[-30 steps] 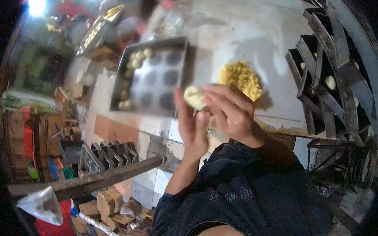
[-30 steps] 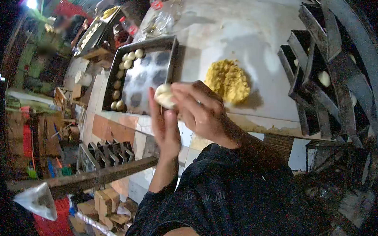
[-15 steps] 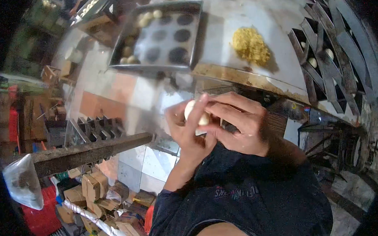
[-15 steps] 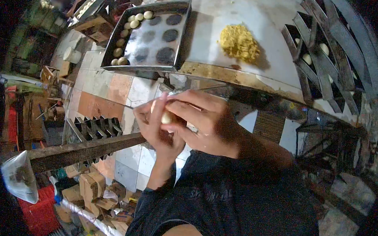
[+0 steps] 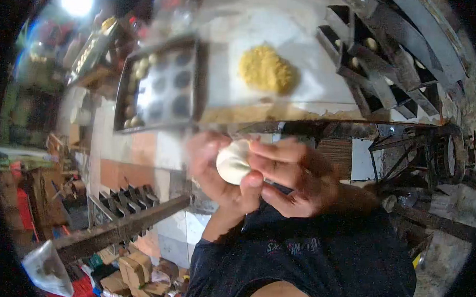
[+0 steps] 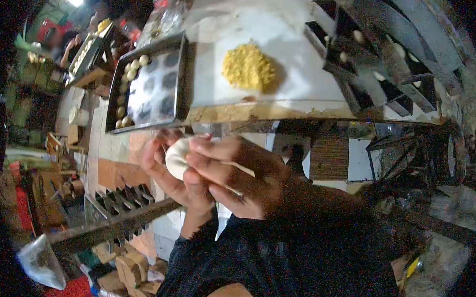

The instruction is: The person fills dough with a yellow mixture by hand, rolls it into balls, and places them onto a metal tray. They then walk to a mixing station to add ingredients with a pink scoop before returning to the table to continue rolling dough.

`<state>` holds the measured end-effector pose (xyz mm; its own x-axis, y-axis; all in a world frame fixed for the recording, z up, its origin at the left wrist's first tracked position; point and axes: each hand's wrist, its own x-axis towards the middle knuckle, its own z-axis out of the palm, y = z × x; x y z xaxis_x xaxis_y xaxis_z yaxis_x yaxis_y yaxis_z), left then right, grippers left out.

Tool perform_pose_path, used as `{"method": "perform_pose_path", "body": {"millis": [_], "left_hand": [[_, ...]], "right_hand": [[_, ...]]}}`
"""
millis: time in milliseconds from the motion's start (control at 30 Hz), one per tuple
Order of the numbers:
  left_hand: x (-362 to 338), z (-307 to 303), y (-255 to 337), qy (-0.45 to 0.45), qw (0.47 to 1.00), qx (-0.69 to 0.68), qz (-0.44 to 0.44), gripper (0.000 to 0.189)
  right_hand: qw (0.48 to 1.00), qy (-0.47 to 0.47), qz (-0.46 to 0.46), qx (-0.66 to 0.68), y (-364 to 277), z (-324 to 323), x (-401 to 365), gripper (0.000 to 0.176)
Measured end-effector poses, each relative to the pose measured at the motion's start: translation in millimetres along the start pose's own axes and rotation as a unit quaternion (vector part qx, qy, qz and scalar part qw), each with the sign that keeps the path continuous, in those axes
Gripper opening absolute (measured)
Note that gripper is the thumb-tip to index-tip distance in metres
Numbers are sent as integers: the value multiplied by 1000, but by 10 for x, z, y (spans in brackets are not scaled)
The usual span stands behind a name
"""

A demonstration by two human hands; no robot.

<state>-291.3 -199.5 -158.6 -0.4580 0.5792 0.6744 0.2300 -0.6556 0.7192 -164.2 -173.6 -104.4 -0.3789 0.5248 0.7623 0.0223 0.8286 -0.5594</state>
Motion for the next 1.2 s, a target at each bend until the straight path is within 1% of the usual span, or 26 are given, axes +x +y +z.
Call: {"method": "perform_pose_path", "body": {"millis": [33, 100, 133, 167, 233, 267, 300, 367, 433, 467, 500, 533, 567, 600, 633, 700, 767, 833, 867, 900, 967, 1000, 1067, 1100, 1167, 1200], "left_hand": [[24, 279, 66, 24, 996, -76, -41, 76], [95, 736, 59, -40, 980, -176, -82, 90], [222, 927, -49, -140, 963, -215, -83, 98], [307, 1193, -51, -195, 947, -241, -79, 81], [578, 1700, -263, -301, 911, -265, 97, 60], [656, 1927, -215, -279, 920, -252, 110, 37], [677, 2138, -198, -282, 915, -262, 123, 37], [644, 2484, -124, -206, 967, -141, 52, 29], [767, 2801, 38, -283, 952, 62, 98, 23], [741, 2980, -111, -335, 937, -92, 43, 20], [699, 3161, -254, -380, 893, -242, -13, 18], [760, 3312, 9, -425, 900, -8, 92, 19], [835, 3416, 139, -419, 902, -14, 100, 19], [899, 3485, 270, -450, 890, -45, 65, 16], [976, 3544, 353, -480, 873, -76, 28, 21], [1112, 3598, 439, -538, 830, -136, -50, 39], [1227, 3611, 422, -592, 773, -190, -122, 61], [1295, 3512, 354, -554, 780, -213, -201, 65], [1246, 3488, 306, -498, 815, -215, -203, 64], [1221, 3477, 235, -499, 816, -216, -197, 64], [1203, 3431, 99, -446, 852, -228, -148, 60], [1211, 3382, 74, -427, 861, -230, -151, 52], [1207, 3199, -19, -388, 882, -232, -130, 50], [1212, 3062, -83, -353, 900, -230, -110, 48], [1165, 2691, -278, -280, 935, -202, -78, 41], [1162, 2570, -310, -223, 950, -197, -94, 38]], "right_hand": [[1000, 12, -4, -9, 128, -185, -14, 30], [988, -2, -153, -2, 382, -667, -28, 31], [992, 2, -122, 45, 413, -888, -8, 23], [991, 5, -132, 31, 503, -1090, -15, 23], [995, -83, -29, 41, 733, -1492, -23, 19], [996, -79, -37, 28, 793, -1753, 21, 19], [993, -99, -31, -60, 821, -2037, 81, 22], [980, -119, -29, -159, 737, -2490, 162, 24], [968, -18, -41, -245, 551, -2814, 181, 29], [956, -64, -112, -264, 558, -2928, 278, 31], [953, -71, -117, -271, 551, -3015, 376, 31], [913, -124, -164, -352, 544, -3085, 475, 30], [861, -173, -211, -429, 551, -3176, 566, 30], [847, -150, -237, -452, 535, -3298, 626, 31], [841, -154, -241, -459, 546, -3477, 701, 31], [922, -220, -156, -279, 551, -3908, 881, 31], [949, -189, -45, -249, 522, -4258, 1207, 30], [948, -22, 49, -312, 914, -4500, 1463, 26], [933, -33, 125, -335, 1174, -4704, 1672, 29], [938, -48, 77, -334, 1720, -4981, 1858, 32], [908, -42, 178, -378, 2377, -5307, 2208, 27], [903, -9, 133, -409, 2847, -5480, 2299, 27], [844, -45, 238, -479, 3429, -5650, 2290, 33], [835, -223, 248, -438, 3740, -5872, 2226, 39], [729, -220, 30, -647, 3971, -5755, 1728, 46], [750, -247, 139, -598, 3912, -5740, 1776, 51]]}}
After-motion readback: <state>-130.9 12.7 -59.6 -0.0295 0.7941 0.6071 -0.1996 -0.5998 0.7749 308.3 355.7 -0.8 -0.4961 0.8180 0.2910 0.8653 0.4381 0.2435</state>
